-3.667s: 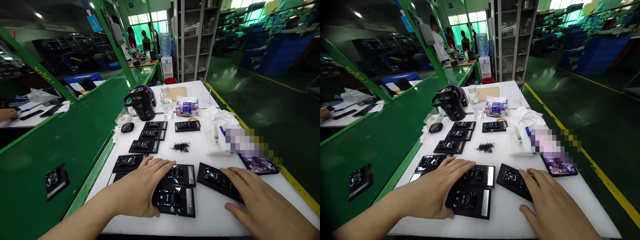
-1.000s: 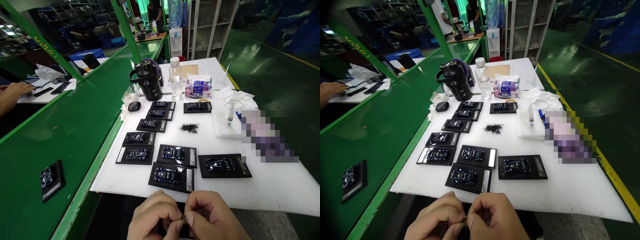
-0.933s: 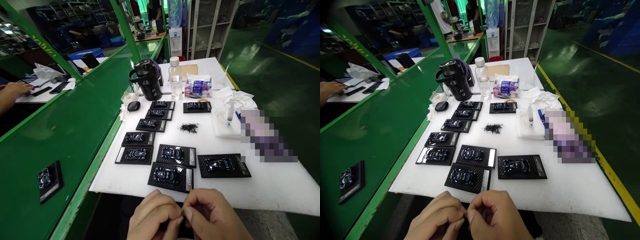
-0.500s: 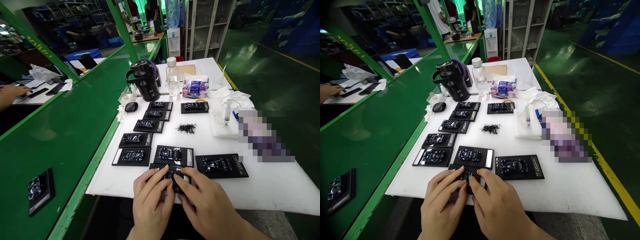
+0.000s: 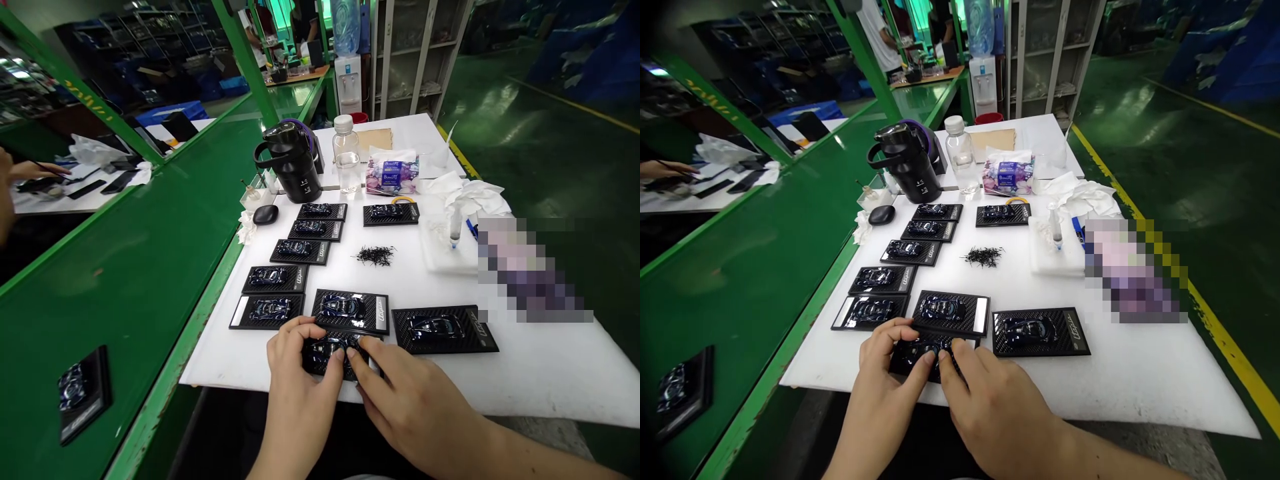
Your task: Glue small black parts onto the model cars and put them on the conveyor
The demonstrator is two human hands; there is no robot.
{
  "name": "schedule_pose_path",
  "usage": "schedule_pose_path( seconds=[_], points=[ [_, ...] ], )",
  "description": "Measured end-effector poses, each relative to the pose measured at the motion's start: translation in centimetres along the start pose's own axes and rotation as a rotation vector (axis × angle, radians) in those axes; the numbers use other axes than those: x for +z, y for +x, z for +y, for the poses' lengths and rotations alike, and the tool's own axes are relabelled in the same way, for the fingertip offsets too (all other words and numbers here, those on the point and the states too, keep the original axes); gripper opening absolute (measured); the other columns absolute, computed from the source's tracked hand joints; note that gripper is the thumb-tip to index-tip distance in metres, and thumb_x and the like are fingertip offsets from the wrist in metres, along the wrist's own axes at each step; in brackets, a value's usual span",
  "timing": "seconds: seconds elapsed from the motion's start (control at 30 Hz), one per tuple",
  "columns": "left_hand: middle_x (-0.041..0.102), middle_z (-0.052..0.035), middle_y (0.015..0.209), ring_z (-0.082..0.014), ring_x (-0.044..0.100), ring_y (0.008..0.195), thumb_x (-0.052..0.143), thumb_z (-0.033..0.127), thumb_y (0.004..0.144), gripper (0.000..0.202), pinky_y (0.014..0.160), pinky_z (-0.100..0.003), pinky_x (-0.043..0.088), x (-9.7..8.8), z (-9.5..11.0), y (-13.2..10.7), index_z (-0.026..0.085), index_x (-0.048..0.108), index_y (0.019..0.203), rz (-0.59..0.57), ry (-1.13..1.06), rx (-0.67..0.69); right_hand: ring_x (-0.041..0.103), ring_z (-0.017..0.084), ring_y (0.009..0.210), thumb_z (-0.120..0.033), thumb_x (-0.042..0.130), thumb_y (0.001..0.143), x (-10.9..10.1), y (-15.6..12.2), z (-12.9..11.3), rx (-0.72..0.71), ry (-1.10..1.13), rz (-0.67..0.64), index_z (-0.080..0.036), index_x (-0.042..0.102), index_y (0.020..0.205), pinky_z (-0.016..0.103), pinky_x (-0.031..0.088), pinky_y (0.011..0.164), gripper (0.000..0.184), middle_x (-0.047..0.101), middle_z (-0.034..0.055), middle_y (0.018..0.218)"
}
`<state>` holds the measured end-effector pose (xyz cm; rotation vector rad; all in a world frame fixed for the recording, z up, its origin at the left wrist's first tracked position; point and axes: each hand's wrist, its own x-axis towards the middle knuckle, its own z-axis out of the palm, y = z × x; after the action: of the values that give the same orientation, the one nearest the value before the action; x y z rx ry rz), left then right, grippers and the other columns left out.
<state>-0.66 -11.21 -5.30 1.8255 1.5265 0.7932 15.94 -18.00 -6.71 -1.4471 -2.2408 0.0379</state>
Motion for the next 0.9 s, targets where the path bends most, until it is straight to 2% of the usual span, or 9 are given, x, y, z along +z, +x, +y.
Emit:
schedule_pose_path(
  seconds=[0.2, 0.33, 0.43, 0.53, 0.63, 0.9],
  points=[
    [0.051, -0.0063, 0.124, -0.0313, 0.043, 0.123, 0.064, 0.034, 0.081, 0.021, 0.104, -0.060, 0.039, 0.3, 0.0, -0.2, 0.027, 0.055, 0.099, 0.022, 0.018, 0.005, 0.068, 0.029, 0.089, -0.008, 0.046, 0.086, -0.5, 0.1, 0.5, -0.129, -0.069, -0.071, 0.002, 0.055, 0.132, 0.035, 0.060, 0.060, 0.048, 0.061, 0.0263, 0.128],
    [0.051, -0.0059, 0.125, -0.0306, 0.044, 0.123, 0.063, 0.035, 0.083, 0.022, 0.104, -0.060, 0.039, 0.3, -0.2, -0.3, 0.027, 0.055, 0.102, 0.016, 0.011, 0.008, 0.068, 0.029, 0.084, -0.006, 0.043, 0.085, -0.7, 0.5, 0.8, -0.171, -0.088, -0.078, 0.003, 0.055, 0.130, 0.034, 0.058, 0.053, 0.047, 0.061, 0.0283, 0.127],
    [0.051, -0.0062, 0.124, -0.0303, 0.045, 0.123, 0.063, 0.035, 0.082, 0.023, 0.105, -0.060, 0.039, 0.2, -0.2, -0.2, 0.027, 0.055, 0.102, 0.013, -0.007, -0.004, 0.069, 0.026, 0.084, -0.006, 0.045, 0.087, -0.6, 0.5, 1.0, -0.124, -0.034, -0.050, 0.000, 0.057, 0.130, 0.034, 0.060, 0.058, 0.044, 0.063, 0.0253, 0.124],
    [0.051, -0.0070, 0.124, -0.0305, 0.046, 0.123, 0.062, 0.034, 0.081, 0.024, 0.105, -0.060, 0.040, 0.2, 0.0, 0.0, 0.026, 0.055, 0.102, 0.015, -0.006, -0.007, 0.069, 0.025, 0.089, -0.009, 0.048, 0.091, -0.4, 0.4, 1.1, -0.074, 0.035, 0.044, -0.003, 0.060, 0.126, 0.034, 0.062, 0.067, 0.038, 0.066, 0.0220, 0.119],
    [0.051, -0.0069, 0.124, -0.0304, 0.046, 0.122, 0.062, 0.033, 0.080, 0.024, 0.104, -0.059, 0.042, 0.3, 0.1, -0.1, 0.026, 0.054, 0.102, 0.024, 0.012, -0.002, 0.070, 0.025, 0.090, -0.010, 0.050, 0.093, -0.4, 0.2, 1.1, -0.049, 0.048, 0.107, -0.003, 0.062, 0.124, 0.034, 0.063, 0.068, 0.034, 0.068, 0.0210, 0.114],
    [0.052, -0.0065, 0.124, -0.0300, 0.047, 0.123, 0.064, 0.034, 0.080, 0.025, 0.106, -0.058, 0.041, 0.3, -0.1, -0.1, 0.026, 0.055, 0.102, 0.032, 0.007, 0.016, 0.068, 0.028, 0.096, -0.009, 0.050, 0.091, -0.4, 0.3, 1.1, -0.066, 0.084, 0.004, -0.005, 0.062, 0.124, 0.038, 0.063, 0.073, 0.036, 0.067, 0.0192, 0.109]
  ],
)
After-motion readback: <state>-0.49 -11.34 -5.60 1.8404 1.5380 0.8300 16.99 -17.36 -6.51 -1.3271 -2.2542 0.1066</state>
